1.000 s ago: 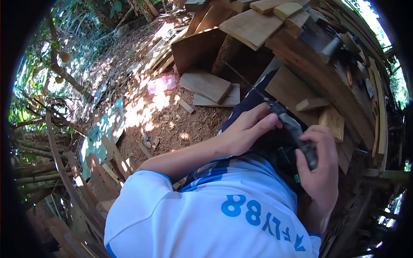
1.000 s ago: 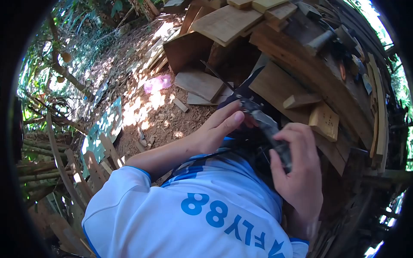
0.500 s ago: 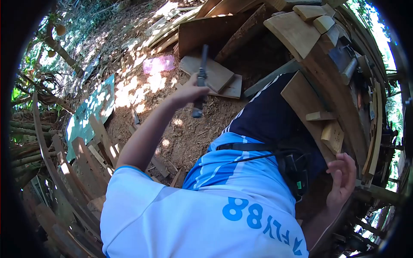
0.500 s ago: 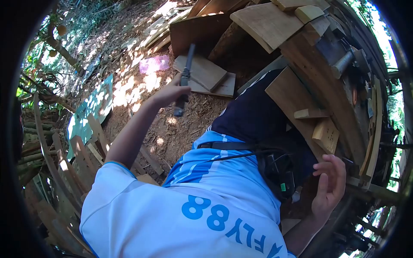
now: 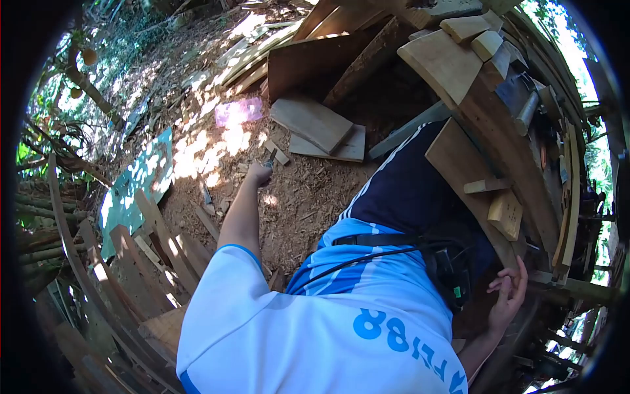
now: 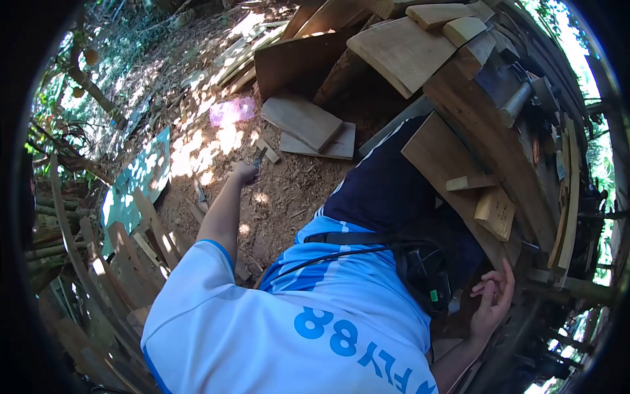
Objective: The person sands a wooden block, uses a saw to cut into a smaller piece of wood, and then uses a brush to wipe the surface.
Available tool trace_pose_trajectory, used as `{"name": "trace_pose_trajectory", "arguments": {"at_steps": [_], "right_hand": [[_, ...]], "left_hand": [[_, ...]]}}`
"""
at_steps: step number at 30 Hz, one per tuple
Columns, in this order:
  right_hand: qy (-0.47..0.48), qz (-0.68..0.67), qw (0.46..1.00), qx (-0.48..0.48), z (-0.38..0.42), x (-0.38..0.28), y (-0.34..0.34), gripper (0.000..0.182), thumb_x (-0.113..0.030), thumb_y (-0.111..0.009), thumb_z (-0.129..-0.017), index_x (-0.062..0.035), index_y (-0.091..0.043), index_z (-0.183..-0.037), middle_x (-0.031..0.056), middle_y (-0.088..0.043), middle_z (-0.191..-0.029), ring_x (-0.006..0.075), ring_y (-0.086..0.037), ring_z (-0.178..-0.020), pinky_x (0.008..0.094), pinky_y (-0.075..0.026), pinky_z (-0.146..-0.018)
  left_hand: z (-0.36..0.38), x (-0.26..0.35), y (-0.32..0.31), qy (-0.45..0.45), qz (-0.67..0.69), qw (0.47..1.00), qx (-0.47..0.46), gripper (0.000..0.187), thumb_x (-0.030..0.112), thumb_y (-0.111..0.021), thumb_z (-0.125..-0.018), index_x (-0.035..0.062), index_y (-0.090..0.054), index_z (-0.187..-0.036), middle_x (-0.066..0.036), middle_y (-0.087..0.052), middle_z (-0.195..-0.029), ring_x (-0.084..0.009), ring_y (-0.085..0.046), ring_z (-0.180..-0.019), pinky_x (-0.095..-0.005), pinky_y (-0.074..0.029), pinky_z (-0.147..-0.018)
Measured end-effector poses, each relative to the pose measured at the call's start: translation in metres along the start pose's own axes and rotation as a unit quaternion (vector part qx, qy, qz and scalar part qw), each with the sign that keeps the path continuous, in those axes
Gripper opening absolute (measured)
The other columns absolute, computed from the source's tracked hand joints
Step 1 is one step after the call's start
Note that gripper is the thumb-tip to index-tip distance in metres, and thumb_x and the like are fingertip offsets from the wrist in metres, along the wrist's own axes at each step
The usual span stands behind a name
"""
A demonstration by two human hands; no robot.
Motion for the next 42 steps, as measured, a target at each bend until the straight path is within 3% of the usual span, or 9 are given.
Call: {"name": "trace_pose_trajectory", "arguments": {"at_steps": [5, 7, 8, 11, 18, 29, 37, 41, 42], "right_hand": [[-0.037, -0.016, 0.999, 0.035, 0.003, 0.024, 0.016, 0.046, -0.022, -0.058, -0.108, -0.0059, -0.049, -0.150, 0.0027, -0.059, -0.095, 0.0056, -0.054, -0.070, 0.0204, -0.046, -0.060], [-0.080, -0.003, 0.996, 0.030, 0.007, 0.045, 0.026, 0.045, -0.021, -0.056, -0.108, -0.0073, -0.050, -0.150, 0.0012, -0.057, -0.091, 0.0041, -0.050, -0.065, 0.0196, -0.042, -0.055], [-0.107, 0.021, 0.993, 0.045, 0.009, 0.055, 0.029, 0.045, -0.021, -0.057, -0.108, -0.0093, -0.050, -0.151, -0.0007, -0.055, -0.088, 0.0028, -0.047, -0.062, 0.0194, -0.038, -0.051], [-0.187, 0.041, 0.980, 0.051, 0.020, 0.081, 0.039, 0.045, -0.021, -0.058, -0.108, -0.0100, -0.051, -0.150, -0.0034, -0.049, -0.083, 0.0027, -0.044, -0.065, 0.0195, -0.036, -0.056], [-0.185, 0.152, 0.970, 0.032, 0.041, 0.126, 0.059, 0.037, -0.017, -0.064, -0.106, -0.0084, -0.060, -0.142, -0.0085, -0.034, -0.077, 0.0029, -0.032, -0.069, 0.0211, -0.028, -0.063], [-0.195, 0.182, 0.964, -0.004, 0.036, 0.150, 0.079, 0.034, -0.017, -0.064, -0.105, -0.0059, -0.063, -0.137, -0.0077, -0.033, -0.074, 0.0035, -0.031, -0.068, 0.0222, -0.026, -0.062], [-0.212, 0.180, 0.960, -0.030, 0.040, 0.142, 0.051, 0.035, -0.019, -0.065, -0.105, -0.0049, -0.063, -0.137, -0.0074, -0.033, -0.073, 0.0037, -0.031, -0.067, 0.0229, -0.026, -0.061], [-0.206, 0.196, 0.958, -0.038, 0.047, 0.152, 0.054, 0.035, -0.019, -0.066, -0.104, -0.0043, -0.063, -0.136, -0.0075, -0.033, -0.072, 0.0036, -0.030, -0.066, 0.0233, -0.026, -0.060], [-0.206, 0.196, 0.958, -0.037, 0.047, 0.150, 0.054, 0.035, -0.019, -0.066, -0.104, -0.0043, -0.063, -0.136, -0.0075, -0.033, -0.072, 0.0036, -0.030, -0.066, 0.0233, -0.026, -0.060]], "left_hand": [[-0.014, -0.011, -0.004, 0.047, -0.014, 0.999, -0.009, 0.022, 0.015, -0.065, -0.089, -0.0064, -0.068, -0.089, -0.019, -0.071, -0.080, -0.0251, -0.069, -0.061, -0.0389, -0.055, -0.051], [-0.005, 0.005, 0.003, -0.056, -0.293, 0.954, 0.043, 0.027, 0.015, -0.064, -0.087, -0.0076, -0.070, -0.100, -0.026, -0.075, -0.096, -0.0350, -0.076, -0.080, -0.0438, -0.060, -0.069], [-0.001, 0.004, 0.006, -0.029, -0.300, 0.951, 0.070, 0.031, 0.015, -0.064, -0.086, -0.0067, -0.071, -0.108, -0.029, -0.073, -0.110, -0.0409, -0.073, -0.103, -0.0468, -0.058, -0.088], [0.007, 0.008, 0.010, -0.025, -0.284, 0.950, 0.129, 0.030, 0.015, -0.064, -0.088, -0.0049, -0.072, -0.109, -0.029, -0.072, -0.114, -0.0419, -0.071, -0.110, -0.0494, -0.056, -0.092], [-0.019, 0.012, 0.013, -0.044, -0.297, 0.942, 0.153, 0.026, 0.012, -0.059, -0.094, -0.0011, -0.073, -0.112, -0.027, -0.073, -0.113, -0.0412, -0.072, -0.108, -0.0500, -0.058, -0.092], [-0.030, 0.006, 0.019, 0.014, -0.237, 0.957, 0.169, 0.024, 0.010, -0.061, -0.092, 0.0023, -0.076, -0.110, -0.023, -0.073, -0.119, -0.0392, -0.071, -0.111, -0.0488, -0.057, -0.093], [-0.019, -0.010, -0.002, -0.026, -0.300, 0.954, -0.007, 0.031, 0.013, -0.067, -0.090, 0.0044, -0.074, -0.119, -0.021, -0.072, -0.126, -0.0363, -0.070, -0.117, -0.0459, -0.057, -0.097], [-0.038, -0.032, -0.009, -0.050, -0.339, 0.939, -0.013, 0.035, 0.014, -0.071, -0.080, -0.0043, -0.069, -0.109, -0.028, -0.073, -0.113, -0.0417, -0.071, -0.108, -0.0471, -0.058, -0.090], [-0.003, 0.000, 0.001, -0.045, -0.398, 0.916, -0.021, 0.027, 0.014, -0.071, -0.088, 0.0013, -0.075, -0.111, -0.023, -0.073, -0.119, -0.0372, -0.071, -0.112, -0.0475, -0.058, -0.093]]}}
Point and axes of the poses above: each hand's wrist, its own z-axis away from the middle knuckle, its own y-axis out of the back of the hand, x = y × z, the point moved 5 cm from there along -z, towards the middle knuckle
